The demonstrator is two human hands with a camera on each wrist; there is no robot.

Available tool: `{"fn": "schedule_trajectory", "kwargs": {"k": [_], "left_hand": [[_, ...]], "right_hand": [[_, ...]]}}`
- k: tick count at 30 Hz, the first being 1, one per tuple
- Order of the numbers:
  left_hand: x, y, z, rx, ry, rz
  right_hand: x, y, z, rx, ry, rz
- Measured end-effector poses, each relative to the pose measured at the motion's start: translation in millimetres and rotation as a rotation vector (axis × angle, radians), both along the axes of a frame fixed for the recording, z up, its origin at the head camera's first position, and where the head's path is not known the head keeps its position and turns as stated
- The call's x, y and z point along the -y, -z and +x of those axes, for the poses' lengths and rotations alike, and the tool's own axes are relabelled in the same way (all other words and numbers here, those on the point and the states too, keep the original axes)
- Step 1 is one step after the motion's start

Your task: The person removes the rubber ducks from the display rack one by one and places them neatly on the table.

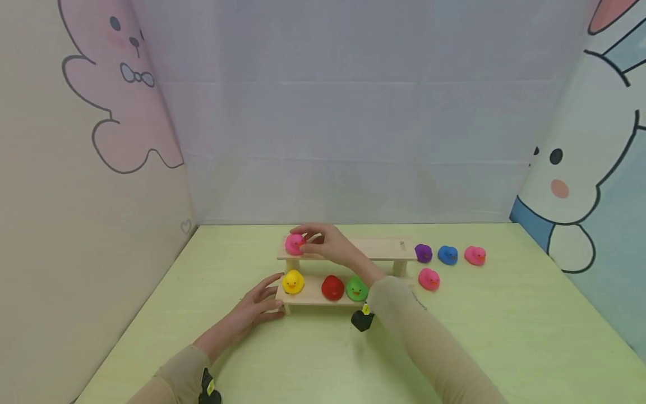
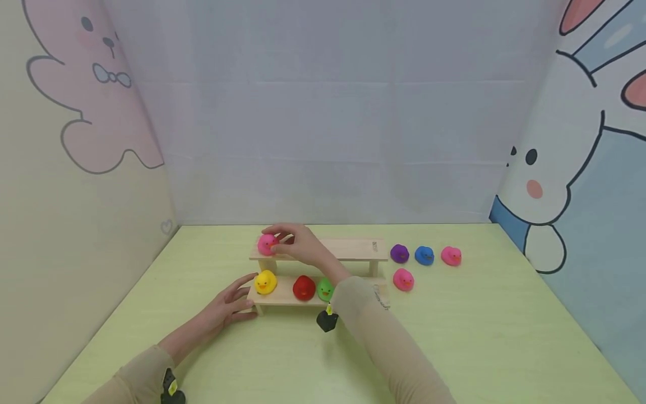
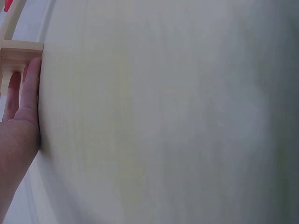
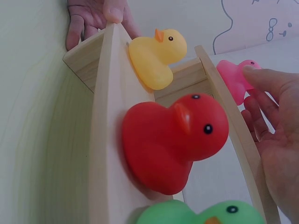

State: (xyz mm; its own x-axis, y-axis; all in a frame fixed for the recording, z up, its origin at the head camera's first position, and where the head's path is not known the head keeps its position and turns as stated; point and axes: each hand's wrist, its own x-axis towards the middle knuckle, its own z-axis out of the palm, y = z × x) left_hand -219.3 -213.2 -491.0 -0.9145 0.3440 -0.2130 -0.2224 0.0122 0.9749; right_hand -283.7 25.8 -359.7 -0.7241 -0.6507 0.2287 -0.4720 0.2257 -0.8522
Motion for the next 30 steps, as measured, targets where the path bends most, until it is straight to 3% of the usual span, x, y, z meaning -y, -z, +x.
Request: {"fn": "schedule_trajectory", "kwargs": {"k": [30], "left_hand": [[-1.1, -3.6, 0.8, -0.005, 0.009, 0.001]], "right_hand": [[0.9, 0.3, 0.5, -0.01, 0.015, -0.022]]}}
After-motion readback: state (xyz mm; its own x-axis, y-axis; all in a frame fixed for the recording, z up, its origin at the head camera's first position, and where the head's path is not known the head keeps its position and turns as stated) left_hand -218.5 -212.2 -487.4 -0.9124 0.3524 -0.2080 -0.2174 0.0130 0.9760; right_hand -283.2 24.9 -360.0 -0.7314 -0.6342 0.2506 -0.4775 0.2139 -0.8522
